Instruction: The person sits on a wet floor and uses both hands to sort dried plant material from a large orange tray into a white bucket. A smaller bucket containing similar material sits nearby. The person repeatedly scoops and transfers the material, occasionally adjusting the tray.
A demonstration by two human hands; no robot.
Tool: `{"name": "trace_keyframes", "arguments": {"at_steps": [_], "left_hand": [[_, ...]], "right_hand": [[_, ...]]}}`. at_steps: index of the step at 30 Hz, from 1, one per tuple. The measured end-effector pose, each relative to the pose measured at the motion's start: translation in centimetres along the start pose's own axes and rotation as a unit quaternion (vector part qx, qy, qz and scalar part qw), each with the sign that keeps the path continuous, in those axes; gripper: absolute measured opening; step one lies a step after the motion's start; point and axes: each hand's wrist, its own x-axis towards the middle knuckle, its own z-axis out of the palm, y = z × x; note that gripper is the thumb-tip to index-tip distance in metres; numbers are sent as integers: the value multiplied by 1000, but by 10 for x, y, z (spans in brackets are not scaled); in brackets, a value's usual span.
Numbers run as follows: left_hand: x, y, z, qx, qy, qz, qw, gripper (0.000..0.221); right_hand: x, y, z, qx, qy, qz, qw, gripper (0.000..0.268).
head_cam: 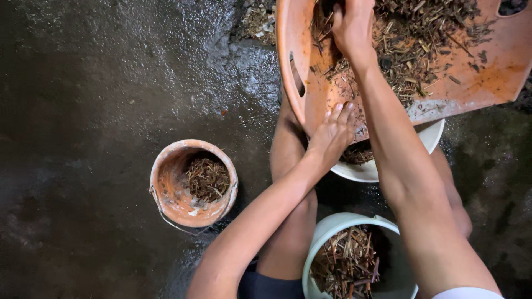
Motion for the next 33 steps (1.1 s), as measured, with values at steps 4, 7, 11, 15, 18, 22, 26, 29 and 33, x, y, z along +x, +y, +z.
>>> {"name": "trace_keyframes", "arguments": {"at_steps": [4,7,11,15,18,22,26,29,33], "left_hand": [[-1,3,7,11,-19,-3,1000,52],[2,4,14,27,-19,0,999,55],[2,6,29,-6,20,-8,1000,55],[5,10,34,-19,-9,-23,1000,57],[6,8,27,5,-6,-15,1000,57],[1,8,9,2,-18,-9,1000,55],[1,8,-4,51,-65,-1,997,57],[4,5,-10,30,-41,1,999,54],[1,4,-7,22,-62,-2,998,52]], "right_hand": [[-4,-2,-12,1,-14,-34,999,32],[-4,-11,-34,90,6,51,995,19],[-6,-30,-85,585,-17,354,729,14],[-21,-50,-142,736,-31,300,605,19],[-13,-63,-145,779,-46,294,552,26],[2,-67,-119,761,-17,328,559,20],[4,-52,-84,455,-6,420,785,34],[1,-38,-66,192,-31,292,936,42],[1,-35,-55,55,-92,133,985,35]]}}
